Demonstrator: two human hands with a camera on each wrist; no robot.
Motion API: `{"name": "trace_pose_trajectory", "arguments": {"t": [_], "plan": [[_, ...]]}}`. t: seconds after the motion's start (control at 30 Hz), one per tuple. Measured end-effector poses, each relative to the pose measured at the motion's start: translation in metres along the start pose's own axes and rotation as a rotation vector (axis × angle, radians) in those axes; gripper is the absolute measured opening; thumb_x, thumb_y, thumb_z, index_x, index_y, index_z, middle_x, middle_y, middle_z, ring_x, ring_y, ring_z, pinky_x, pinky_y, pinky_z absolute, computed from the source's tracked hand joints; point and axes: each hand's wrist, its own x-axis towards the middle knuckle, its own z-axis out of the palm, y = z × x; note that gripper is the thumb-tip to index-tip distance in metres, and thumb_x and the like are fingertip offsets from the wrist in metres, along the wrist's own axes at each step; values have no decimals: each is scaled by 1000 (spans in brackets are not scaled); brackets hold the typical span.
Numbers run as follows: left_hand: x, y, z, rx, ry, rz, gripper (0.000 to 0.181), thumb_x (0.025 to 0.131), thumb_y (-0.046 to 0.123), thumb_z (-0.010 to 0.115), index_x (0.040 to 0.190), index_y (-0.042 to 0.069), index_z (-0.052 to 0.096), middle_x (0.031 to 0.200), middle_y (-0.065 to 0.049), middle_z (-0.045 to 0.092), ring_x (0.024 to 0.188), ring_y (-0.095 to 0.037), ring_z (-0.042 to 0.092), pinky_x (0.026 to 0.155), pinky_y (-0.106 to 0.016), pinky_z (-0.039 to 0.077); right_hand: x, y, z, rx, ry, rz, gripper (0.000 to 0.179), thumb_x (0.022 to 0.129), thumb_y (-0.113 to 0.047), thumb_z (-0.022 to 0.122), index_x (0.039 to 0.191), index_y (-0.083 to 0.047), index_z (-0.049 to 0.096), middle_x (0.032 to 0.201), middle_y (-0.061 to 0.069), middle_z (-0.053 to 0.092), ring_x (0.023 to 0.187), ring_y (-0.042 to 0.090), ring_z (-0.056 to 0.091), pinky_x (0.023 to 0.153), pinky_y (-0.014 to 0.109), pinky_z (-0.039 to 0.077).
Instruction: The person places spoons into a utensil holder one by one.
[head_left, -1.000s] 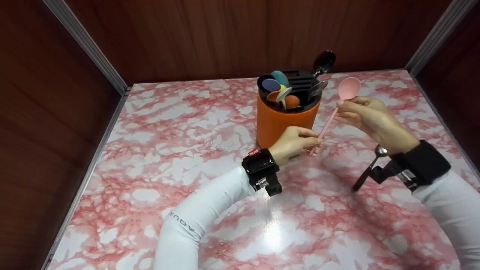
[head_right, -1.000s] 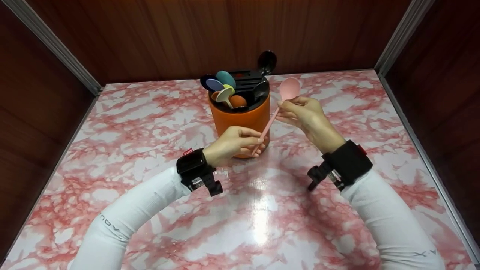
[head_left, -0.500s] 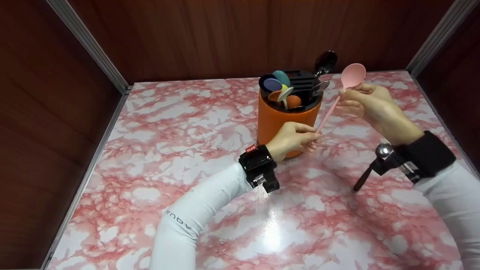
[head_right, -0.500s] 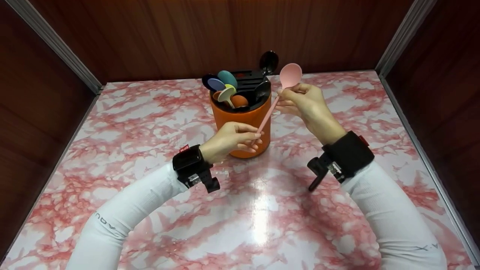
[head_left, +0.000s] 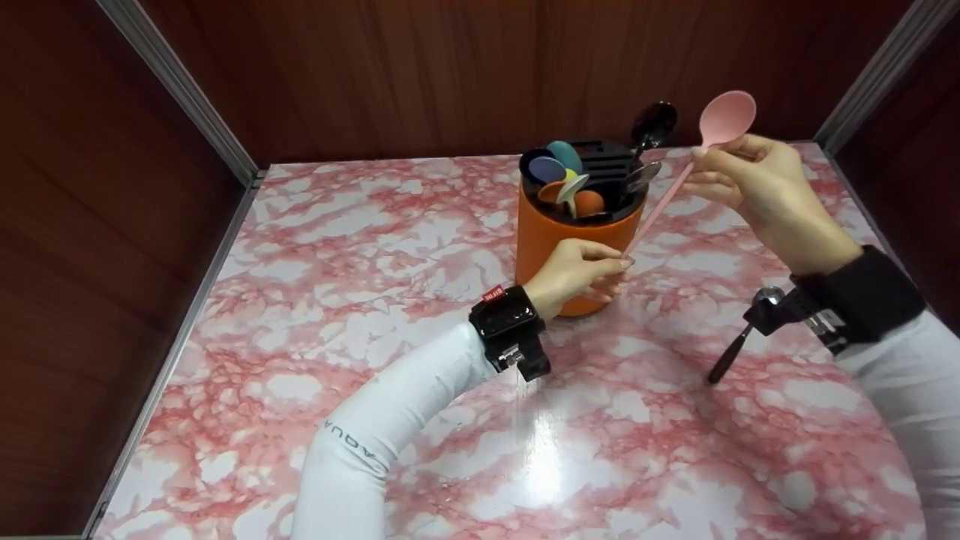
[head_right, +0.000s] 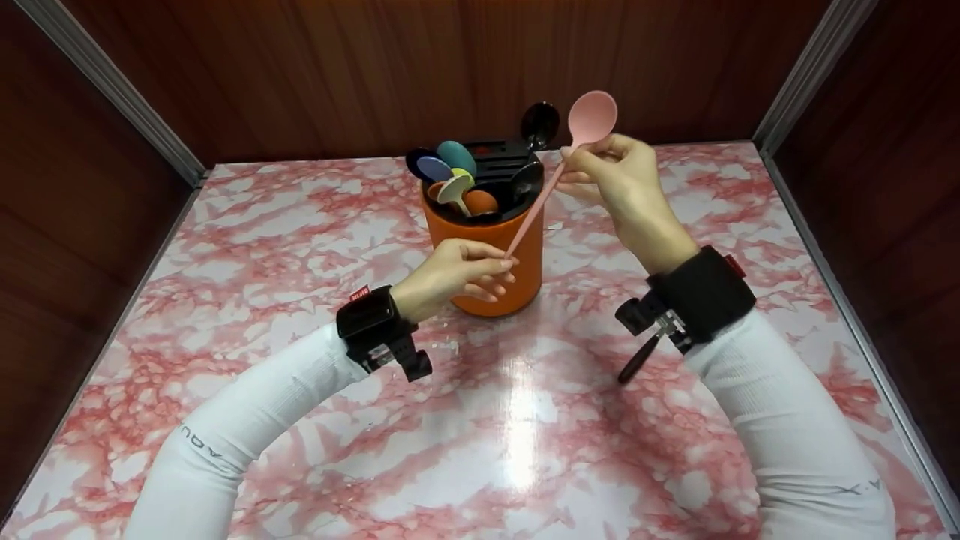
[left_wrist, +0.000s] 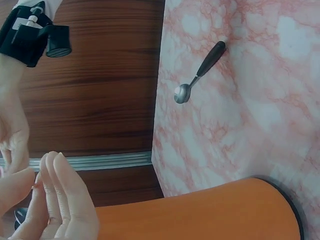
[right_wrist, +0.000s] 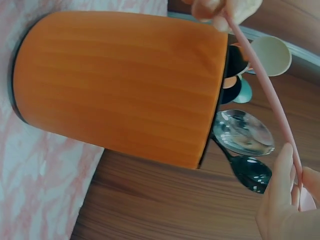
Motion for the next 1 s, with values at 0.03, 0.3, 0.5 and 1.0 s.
{"name": "trace_pose_trajectory", "arguments": {"t": [0.03,0.3,0.5,1.0], "plan": [[0,0,-1,4,0,0,22,95,3,62,112,-9,66,85,-13,70,59,-12,60,58,-21,57,0,-1,2,9,12,-15,10,86,11,66,93,9,59,85,17,64,72,25,68,69,31,61],[-5,-4,-11,60,-55,-13,25,97,6,60,116,-9,65,89,-16,69,56,-11,58,54,-19,55,3,-8,15,59,98,-95,15,84,11,69,93,9,57,80,18,66,68,24,67,64,31,61],[-7,-9,-19,147,-122,-31,26,97,7,59,117,-8,65,99,-22,69,60,-12,58,58,-21,56,7,-9,23,83,131,-202,13,81,14,70,87,10,59,78,19,65,68,24,67,62,33,61],[-11,-20,-36,268,-214,-29,28,96,2,56,120,-11,61,110,-30,64,59,-10,60,57,-21,57,12,6,31,-144,141,-453,10,81,11,71,86,3,65,74,10,66,70,18,65,69,25,60]]}}
